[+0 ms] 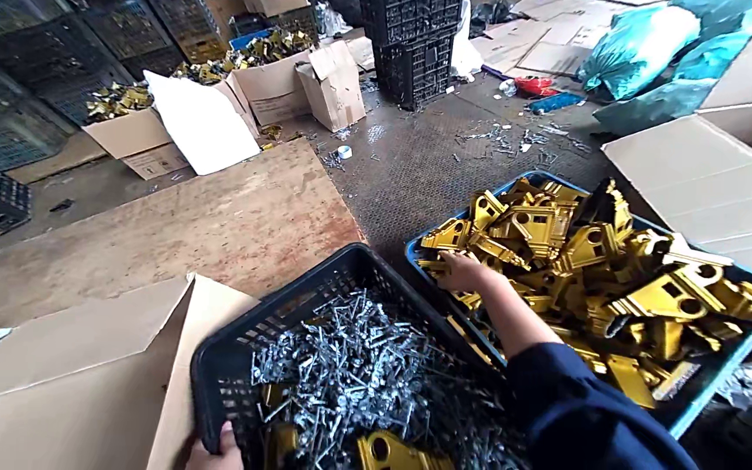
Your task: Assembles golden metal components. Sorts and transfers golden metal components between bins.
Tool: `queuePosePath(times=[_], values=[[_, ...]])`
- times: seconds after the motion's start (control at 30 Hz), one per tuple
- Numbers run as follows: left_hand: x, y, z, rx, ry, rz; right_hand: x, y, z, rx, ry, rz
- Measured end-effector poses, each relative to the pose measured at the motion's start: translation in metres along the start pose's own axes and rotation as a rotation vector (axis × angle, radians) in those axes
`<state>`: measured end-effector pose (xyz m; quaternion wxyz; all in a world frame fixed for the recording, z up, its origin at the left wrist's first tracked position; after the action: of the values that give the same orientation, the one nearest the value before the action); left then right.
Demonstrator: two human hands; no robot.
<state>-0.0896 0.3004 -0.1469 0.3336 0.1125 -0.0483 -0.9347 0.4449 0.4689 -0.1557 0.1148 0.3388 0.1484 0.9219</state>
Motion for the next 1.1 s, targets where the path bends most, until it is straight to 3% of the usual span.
queuePosePath(times=[0.07,0.13,0.3,0.53,0.6,0.73,0.87,1.0,1.07,1.1], values=[[-0.001,0.001,0.001,0.000,0.007,-0.003,-0.008,-0.014,-0.001,-0.007,0.056,-0.008],[-0.002,0.004,0.002,0.005,0.014,-0.001,0.002,-0.008,0.004,0.061,0.182,-0.101],[-0.005,0.002,0.002,0.011,0.030,0.011,0.035,0.013,0.021,0.007,0.469,-0.286],[-0.008,0.003,0.004,0.026,0.050,0.012,0.047,0.024,0.009,-0.088,0.459,-0.450],[-0.008,0.003,0.004,0.022,0.035,0.028,0.047,0.033,0.012,-0.040,0.450,-0.459],[-0.008,0.004,0.006,0.027,0.013,0.058,0.022,0.041,0.028,0.019,0.452,-0.229],[-0.009,0.007,0.006,0.048,0.039,0.033,0.005,0.074,0.056,-0.139,0.385,-0.032],[-0.009,0.007,0.005,0.026,0.056,0.024,0.056,0.159,0.082,-0.340,0.208,0.450],[-0.009,0.007,0.005,0.030,0.046,0.035,0.084,0.186,0.072,-0.242,0.070,0.641],[-0.009,0.007,0.005,0.029,0.039,0.032,0.096,0.193,0.059,-0.137,0.046,0.640]])
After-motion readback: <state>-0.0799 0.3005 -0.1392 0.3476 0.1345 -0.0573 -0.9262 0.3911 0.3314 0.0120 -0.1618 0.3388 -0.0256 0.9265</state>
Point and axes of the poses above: each hand's wrist, its own y-axis away from the middle knuckle, its own z-axis out of the back of the hand, x = y × z, the point moved 5 cm from there along -y, towards the middle knuckle, and after that the axes turned 9 degrees about -y, right-handed, at the moved point
